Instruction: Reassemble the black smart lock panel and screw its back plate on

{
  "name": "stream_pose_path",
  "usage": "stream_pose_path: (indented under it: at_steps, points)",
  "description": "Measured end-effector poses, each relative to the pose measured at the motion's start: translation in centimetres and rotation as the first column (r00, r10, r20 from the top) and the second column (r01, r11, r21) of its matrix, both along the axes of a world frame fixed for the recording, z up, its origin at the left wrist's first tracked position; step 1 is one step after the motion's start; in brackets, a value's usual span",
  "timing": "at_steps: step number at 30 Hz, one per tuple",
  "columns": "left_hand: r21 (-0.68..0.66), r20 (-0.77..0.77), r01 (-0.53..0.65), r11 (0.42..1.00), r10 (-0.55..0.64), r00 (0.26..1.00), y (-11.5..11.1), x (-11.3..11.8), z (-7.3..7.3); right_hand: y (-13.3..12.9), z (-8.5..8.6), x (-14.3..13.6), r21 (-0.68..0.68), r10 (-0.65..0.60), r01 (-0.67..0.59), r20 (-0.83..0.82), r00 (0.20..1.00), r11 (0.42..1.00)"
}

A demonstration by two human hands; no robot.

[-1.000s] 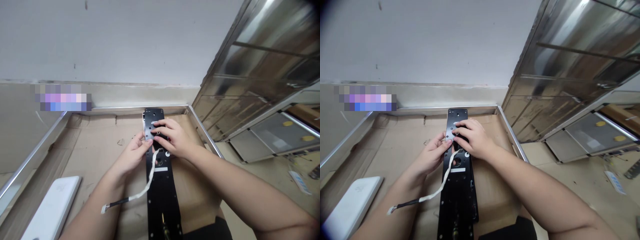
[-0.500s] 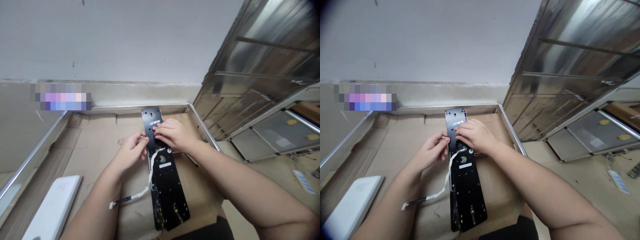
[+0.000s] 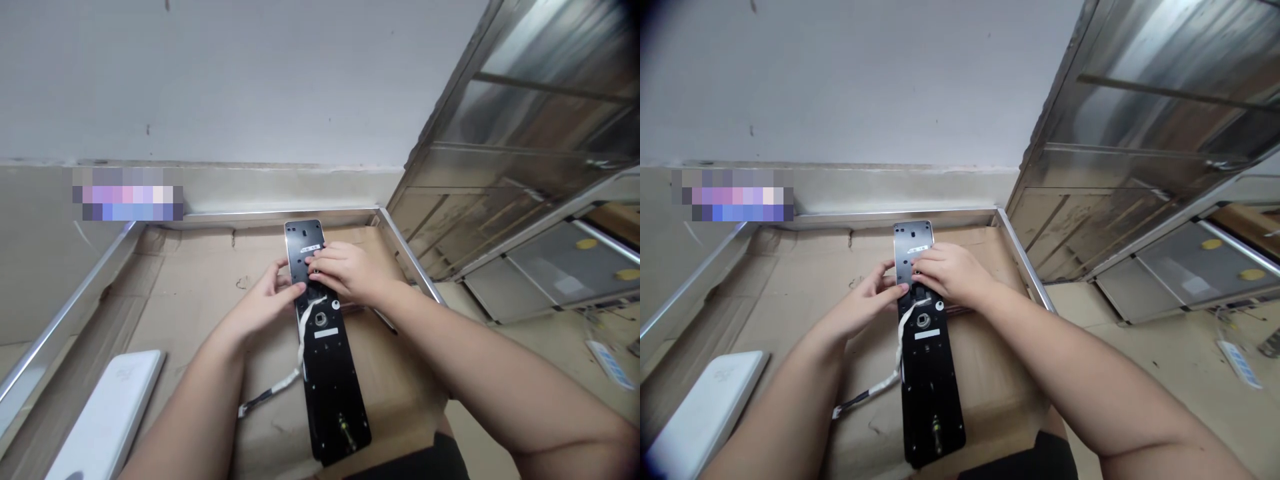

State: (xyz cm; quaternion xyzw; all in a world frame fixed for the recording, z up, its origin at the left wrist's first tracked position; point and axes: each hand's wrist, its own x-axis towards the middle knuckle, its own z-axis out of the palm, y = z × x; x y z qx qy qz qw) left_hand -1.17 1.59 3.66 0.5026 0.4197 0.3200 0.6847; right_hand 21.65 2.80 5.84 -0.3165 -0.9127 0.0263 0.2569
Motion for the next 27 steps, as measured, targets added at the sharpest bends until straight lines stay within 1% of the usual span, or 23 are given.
stream_pose_path:
  at_steps: [3,11,14,18,20,22,23,24,25,27]
  points:
    - [-0.017,0.031,0.019,1.0,-0.018,0.999,-0.1,0.0,0.0,0.0,0.0,0.0,-0.006,-0.017,0.017,-0.013,1.0,1.0]
    - [-0.037,0.079,0.018,0.999,-0.015,0.997,0.2,-0.3,-0.6,0.2,-0.3,-0.3,-0.023,-0.031,0.031,0.003,1.0,0.999]
    - [-0.032,0.1,0.034,0.999,-0.031,0.995,0.2,-0.3,-0.7,0.1,-0.2,-0.4,-0.05,-0.027,0.025,-0.034,0.999,0.998]
    - [-0.021,0.096,0.036,0.999,-0.034,0.995,0.2,-0.4,-0.9,-0.1,0.2,0.0,-0.109,0.005,-0.015,-0.09,0.996,0.994]
    - [-0.021,0.096,0.074,0.997,-0.072,0.993,0.2,-0.5,-1.1,-0.1,0.4,0.3,-0.14,-0.031,0.015,-0.111,0.993,0.99]
    - [-0.029,0.11,0.134,0.991,-0.13,0.985,0.2,-0.5,-1.3,0.0,0.4,0.6,-0.197,-0.137,0.106,-0.147,0.98,0.975]
    - [-0.034,0.119,0.161,0.986,-0.156,0.981,0.2,-0.6,-1.5,0.0,0.2,0.6,-0.256,-0.207,0.16,-0.17,0.963,0.953]
    - [-0.037,0.126,0.179,0.983,-0.173,0.977,0.2,-0.6,-1.6,0.1,0.0,0.6,-0.348,-0.282,0.204,-0.19,0.94,0.915]
    - [-0.038,0.129,0.187,0.982,-0.181,0.975,0.2,-0.7,-1.8,0.2,-0.2,0.5,-0.465,-0.359,0.231,-0.207,0.91,0.855]
    - [-0.033,0.128,0.191,0.981,-0.185,0.974,0.3,-0.8,-2.1,0.5,-0.8,0.3,-0.694,-0.49,0.218,-0.221,0.843,0.686]
